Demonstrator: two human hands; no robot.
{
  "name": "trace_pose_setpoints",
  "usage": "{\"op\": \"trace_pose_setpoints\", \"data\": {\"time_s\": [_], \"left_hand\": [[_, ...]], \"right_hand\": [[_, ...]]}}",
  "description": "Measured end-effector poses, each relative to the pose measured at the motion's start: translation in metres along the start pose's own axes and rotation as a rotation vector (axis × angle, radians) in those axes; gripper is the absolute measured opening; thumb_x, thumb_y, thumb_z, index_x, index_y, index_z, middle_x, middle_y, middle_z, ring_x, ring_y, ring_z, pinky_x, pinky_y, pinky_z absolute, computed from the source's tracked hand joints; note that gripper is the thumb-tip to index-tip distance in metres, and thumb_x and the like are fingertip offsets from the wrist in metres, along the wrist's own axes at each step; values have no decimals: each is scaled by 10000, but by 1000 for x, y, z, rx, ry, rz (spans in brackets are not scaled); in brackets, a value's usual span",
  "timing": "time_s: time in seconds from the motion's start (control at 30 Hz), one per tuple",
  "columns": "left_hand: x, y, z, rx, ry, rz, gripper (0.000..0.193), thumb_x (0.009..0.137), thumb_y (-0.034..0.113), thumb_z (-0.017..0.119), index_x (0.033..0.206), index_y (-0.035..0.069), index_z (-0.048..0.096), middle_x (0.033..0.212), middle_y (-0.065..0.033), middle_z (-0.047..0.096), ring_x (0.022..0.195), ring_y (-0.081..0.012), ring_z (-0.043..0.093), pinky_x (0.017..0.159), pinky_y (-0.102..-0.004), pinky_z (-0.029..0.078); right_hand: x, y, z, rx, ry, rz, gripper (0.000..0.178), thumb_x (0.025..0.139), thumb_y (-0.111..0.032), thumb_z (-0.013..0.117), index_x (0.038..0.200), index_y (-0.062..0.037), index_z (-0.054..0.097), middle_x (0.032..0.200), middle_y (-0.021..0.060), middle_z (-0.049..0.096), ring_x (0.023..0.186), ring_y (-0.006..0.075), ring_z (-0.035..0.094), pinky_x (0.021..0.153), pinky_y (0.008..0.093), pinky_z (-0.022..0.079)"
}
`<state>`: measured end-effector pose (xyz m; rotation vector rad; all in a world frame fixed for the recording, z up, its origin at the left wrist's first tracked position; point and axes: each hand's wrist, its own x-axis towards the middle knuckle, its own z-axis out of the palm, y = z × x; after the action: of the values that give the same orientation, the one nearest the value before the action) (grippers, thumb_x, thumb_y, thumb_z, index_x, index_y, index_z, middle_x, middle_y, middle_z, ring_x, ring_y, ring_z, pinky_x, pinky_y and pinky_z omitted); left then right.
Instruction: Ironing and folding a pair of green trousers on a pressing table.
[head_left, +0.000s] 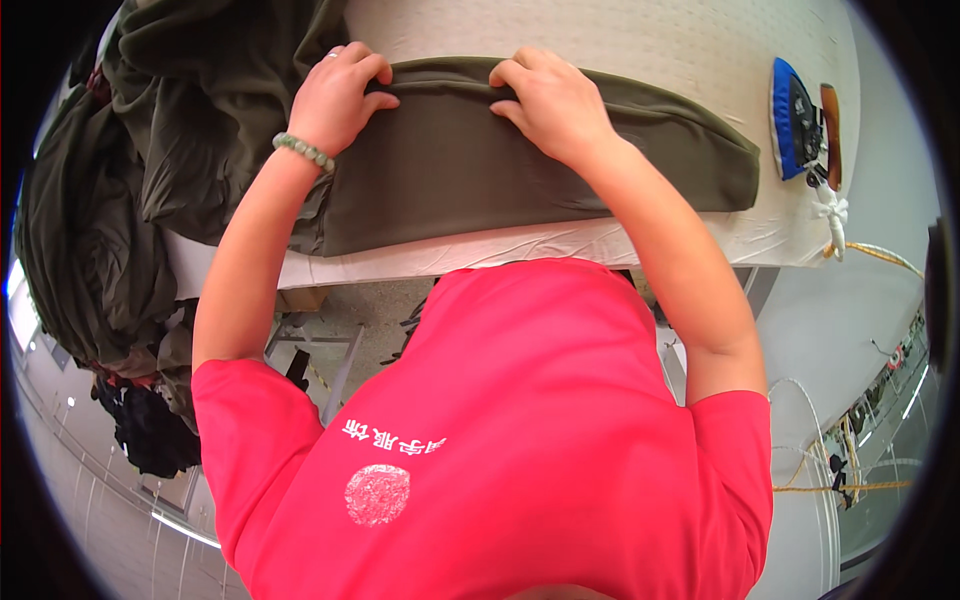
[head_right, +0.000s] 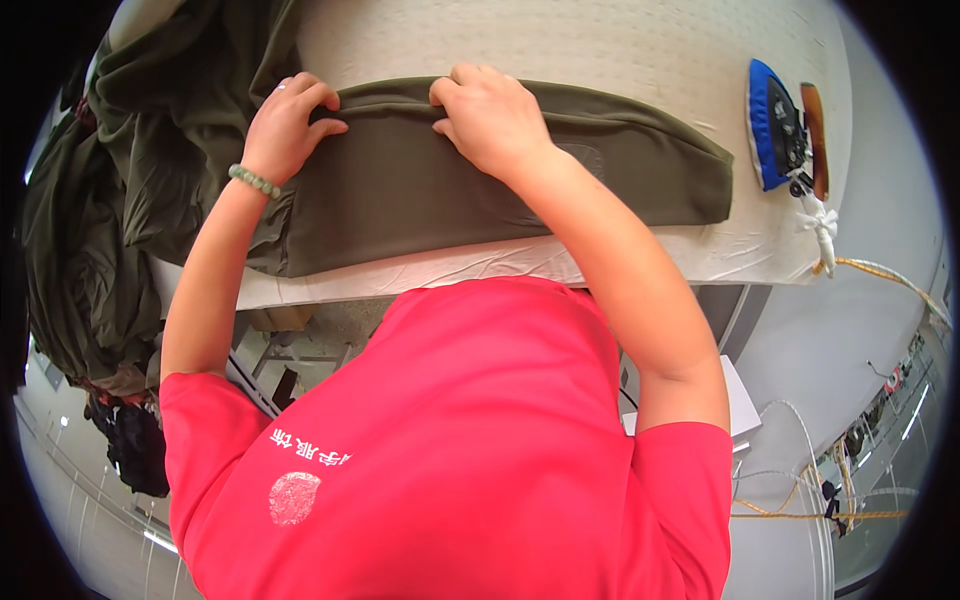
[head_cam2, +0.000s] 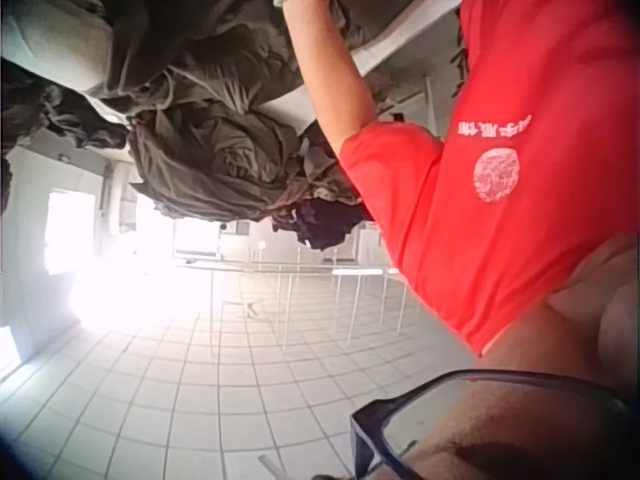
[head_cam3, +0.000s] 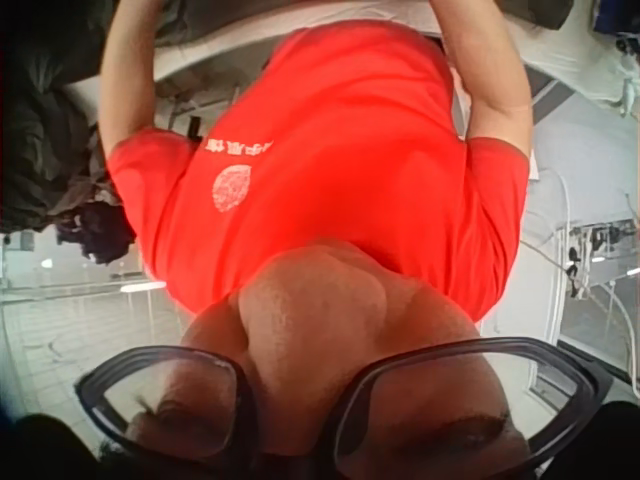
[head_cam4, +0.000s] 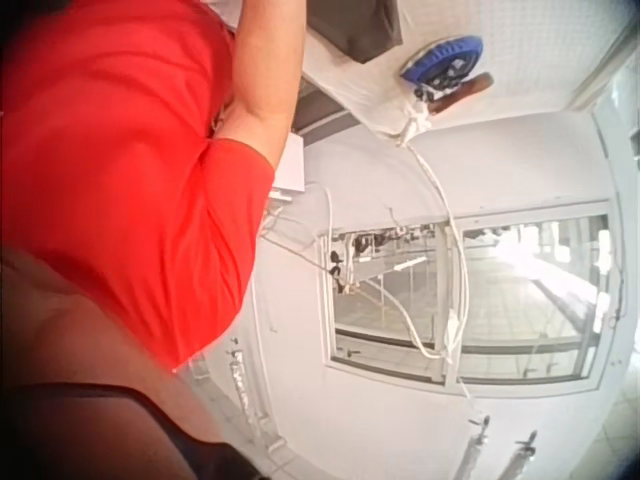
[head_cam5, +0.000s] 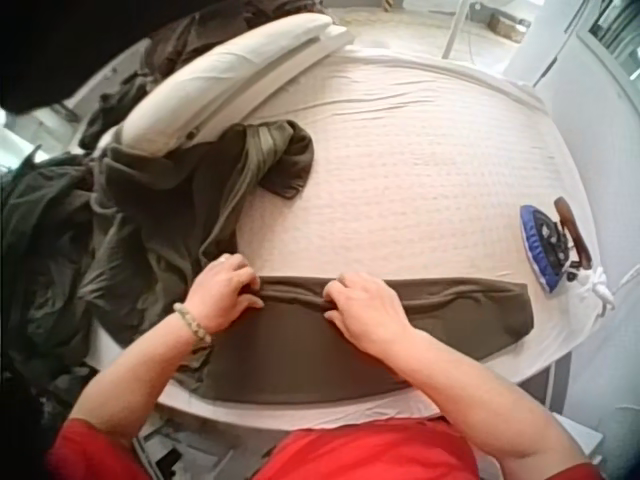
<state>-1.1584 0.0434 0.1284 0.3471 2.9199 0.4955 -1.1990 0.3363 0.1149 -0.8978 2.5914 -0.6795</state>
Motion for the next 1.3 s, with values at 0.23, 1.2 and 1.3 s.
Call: {"op": "trace_pose_setpoints", "data": {"time_s": [0.23,1.2,1.3], "left_hand": [[9,-30,-3,-105,-88,75,225,825,226,807,868,70,651,979,-68,663,992,-315,622,845,-427,518],[9,117,101,-119,303,196,491,980,155,653,1463,124,566,1534,-84,545,1450,-294,474,1217,-478,345],[4,143,104,38,274,64,518,982,179,656,1485,122,542,1565,-100,509,1480,-305,433,1239,-491,304]], "right_hand": [[23,-17,-6,-42,-215,53,292,966,-332,670,1148,-108,714,1125,92,670,1085,320,641,941,435,523],[-197,177,-144,729,24,694,546,974,-158,720,1449,32,529,1418,103,601,1180,150,615,1041,308,480],[-206,124,-196,893,46,481,649,979,-168,713,1530,33,435,1441,131,580,1206,157,606,1044,295,476]]}}
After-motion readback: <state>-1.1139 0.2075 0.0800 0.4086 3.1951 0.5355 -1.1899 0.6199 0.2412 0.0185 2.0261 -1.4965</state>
